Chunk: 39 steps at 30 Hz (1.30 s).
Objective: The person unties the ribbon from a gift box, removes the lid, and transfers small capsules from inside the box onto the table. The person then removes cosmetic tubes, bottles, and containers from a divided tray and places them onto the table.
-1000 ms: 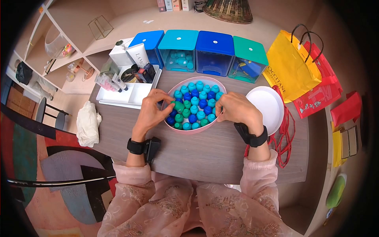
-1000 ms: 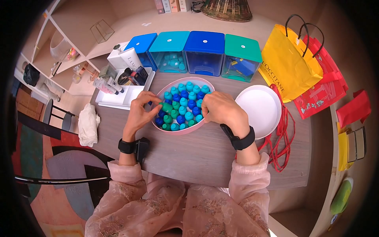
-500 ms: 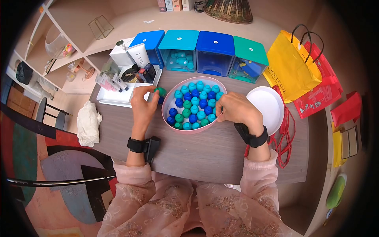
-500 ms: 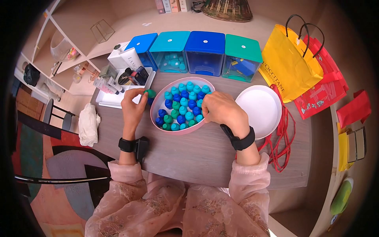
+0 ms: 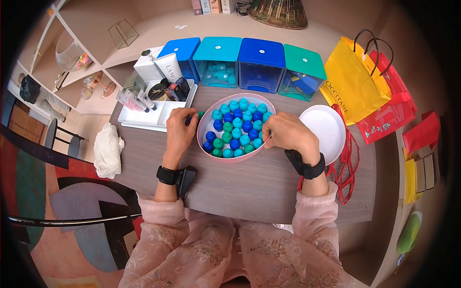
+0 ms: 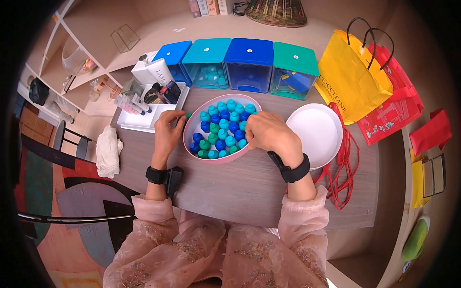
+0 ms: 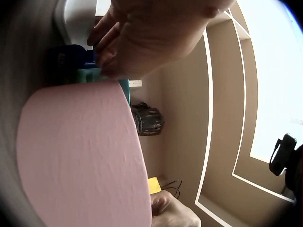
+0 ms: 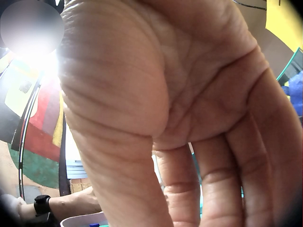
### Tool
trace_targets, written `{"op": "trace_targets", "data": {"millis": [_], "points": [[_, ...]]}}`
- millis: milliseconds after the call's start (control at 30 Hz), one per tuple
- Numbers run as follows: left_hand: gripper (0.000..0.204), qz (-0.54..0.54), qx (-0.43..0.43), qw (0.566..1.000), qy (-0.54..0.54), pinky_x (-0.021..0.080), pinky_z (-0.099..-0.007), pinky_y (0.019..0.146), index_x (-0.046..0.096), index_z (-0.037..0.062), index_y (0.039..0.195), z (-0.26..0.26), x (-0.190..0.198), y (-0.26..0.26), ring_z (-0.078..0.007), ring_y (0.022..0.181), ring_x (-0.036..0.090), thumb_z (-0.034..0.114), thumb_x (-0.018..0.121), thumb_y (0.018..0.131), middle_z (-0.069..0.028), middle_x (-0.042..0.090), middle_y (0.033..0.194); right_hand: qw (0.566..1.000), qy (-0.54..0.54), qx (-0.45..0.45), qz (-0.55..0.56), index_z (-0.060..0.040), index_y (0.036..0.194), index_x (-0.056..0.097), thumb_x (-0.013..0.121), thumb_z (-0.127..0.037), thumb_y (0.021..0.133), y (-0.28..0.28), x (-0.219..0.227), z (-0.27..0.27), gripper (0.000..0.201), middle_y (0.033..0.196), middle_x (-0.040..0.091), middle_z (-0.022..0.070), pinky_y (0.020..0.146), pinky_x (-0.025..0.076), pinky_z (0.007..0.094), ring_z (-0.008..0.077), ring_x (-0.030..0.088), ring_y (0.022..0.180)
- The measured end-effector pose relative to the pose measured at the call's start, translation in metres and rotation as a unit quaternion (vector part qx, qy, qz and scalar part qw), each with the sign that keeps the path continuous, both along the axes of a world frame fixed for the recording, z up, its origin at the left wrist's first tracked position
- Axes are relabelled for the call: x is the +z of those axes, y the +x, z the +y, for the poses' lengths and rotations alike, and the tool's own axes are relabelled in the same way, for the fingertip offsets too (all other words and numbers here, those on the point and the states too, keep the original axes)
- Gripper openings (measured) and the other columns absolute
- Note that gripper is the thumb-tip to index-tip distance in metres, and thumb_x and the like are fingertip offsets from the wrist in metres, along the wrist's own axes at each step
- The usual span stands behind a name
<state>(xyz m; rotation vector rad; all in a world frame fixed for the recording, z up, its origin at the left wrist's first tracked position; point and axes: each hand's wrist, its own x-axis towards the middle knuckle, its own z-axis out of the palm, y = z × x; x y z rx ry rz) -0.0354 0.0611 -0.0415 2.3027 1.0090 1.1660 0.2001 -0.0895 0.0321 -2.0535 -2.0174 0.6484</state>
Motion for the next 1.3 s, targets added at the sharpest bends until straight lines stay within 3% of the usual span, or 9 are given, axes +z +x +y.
{"op": "trace_targets", "data": {"millis": [300,500,667,767,900,1000,1067,1300], "points": [[0.016,0.025,0.033,0.999,0.006,0.048,-0.0322,0.061,0.068,-0.0008,0.087,-0.004,0.007,-0.002,-0.0236,0.069,0.059,0.004,0.070,0.072,-0.0132,0.064,0.082,1.000,0.015,0.011,-0.019,-0.0060,0.072,0.070,0.079,-0.011,0.062,-0.001,0.000,0.000,0.014,0.068,0.066,0.0110,0.061,0.048,0.0349,0.0256,0.064,0.066],[0.016,-0.006,0.017,0.998,-0.054,0.049,-0.0306,0.058,0.067,-0.0019,0.087,-0.005,0.006,-0.001,-0.0166,0.062,0.060,0.003,0.071,0.072,-0.0112,0.063,0.080,1.000,0.006,0.008,-0.021,-0.0064,0.072,0.070,0.079,-0.011,0.062,0.000,-0.001,0.000,0.014,0.068,0.066,0.0112,0.061,0.048,0.0351,0.0257,0.064,0.066],[0.015,-0.053,-0.044,0.995,-0.078,0.052,-0.0312,0.066,0.067,-0.0028,0.089,-0.005,0.003,0.002,-0.0225,0.074,0.065,0.003,0.069,0.075,-0.0144,0.063,0.092,1.000,0.007,0.006,-0.019,-0.0065,0.072,0.070,0.079,-0.011,0.062,0.000,-0.002,0.000,0.014,0.068,0.066,0.0114,0.061,0.048,0.0351,0.0257,0.063,0.066],[0.015,-0.027,-0.044,0.999,-0.016,0.051,-0.0331,0.071,0.067,-0.0021,0.091,-0.001,0.000,0.002,-0.0267,0.081,0.064,0.004,0.067,0.078,-0.0154,0.063,0.097,1.000,0.011,0.001,-0.020,-0.0062,0.072,0.070,0.079,-0.010,0.062,-0.001,-0.001,0.000,0.013,0.068,0.066,0.0115,0.061,0.048,0.0350,0.0258,0.063,0.066],[0.015,-0.032,-0.065,0.997,-0.036,0.051,-0.0342,0.075,0.067,-0.0009,0.092,-0.004,0.005,0.004,-0.0287,0.085,0.064,0.006,0.066,0.079,-0.0154,0.063,0.099,1.000,0.012,0.001,-0.007,-0.0051,0.068,0.068,0.076,-0.008,0.061,0.000,-0.003,0.000,0.012,0.069,0.065,0.0123,0.061,0.048,0.0360,0.0279,0.063,0.069],[0.018,-0.017,-0.089,0.995,-0.032,0.049,-0.0363,0.081,0.067,-0.0002,0.095,-0.011,0.015,0.005,-0.0302,0.094,0.061,0.007,0.067,0.078,-0.0145,0.064,0.102,1.000,0.012,-0.002,0.003,-0.0043,0.065,0.065,0.074,-0.005,0.058,0.000,-0.004,0.000,0.011,0.070,0.065,0.0131,0.062,0.048,0.0371,0.0299,0.063,0.072],[0.024,0.032,-0.162,0.986,0.025,0.043,-0.0388,0.096,0.066,0.0025,0.104,-0.014,0.017,0.007,-0.0305,0.111,0.054,0.006,0.065,0.080,-0.0124,0.062,0.113,1.000,0.015,-0.002,0.002,-0.0042,0.065,0.065,0.074,-0.005,0.058,0.000,-0.004,0.000,0.012,0.070,0.065,0.0131,0.061,0.048,0.0371,0.0299,0.063,0.071],[0.031,0.090,-0.188,0.978,0.014,0.040,-0.0416,0.098,0.065,0.0018,0.107,-0.017,0.010,0.010,-0.0350,0.121,0.045,0.004,0.065,0.077,-0.0140,0.059,0.119,1.000,0.008,-0.002,0.002,-0.0044,0.066,0.065,0.074,-0.005,0.058,0.000,-0.003,0.000,0.012,0.071,0.065,0.0131,0.062,0.047,0.0370,0.0300,0.063,0.073]]}}
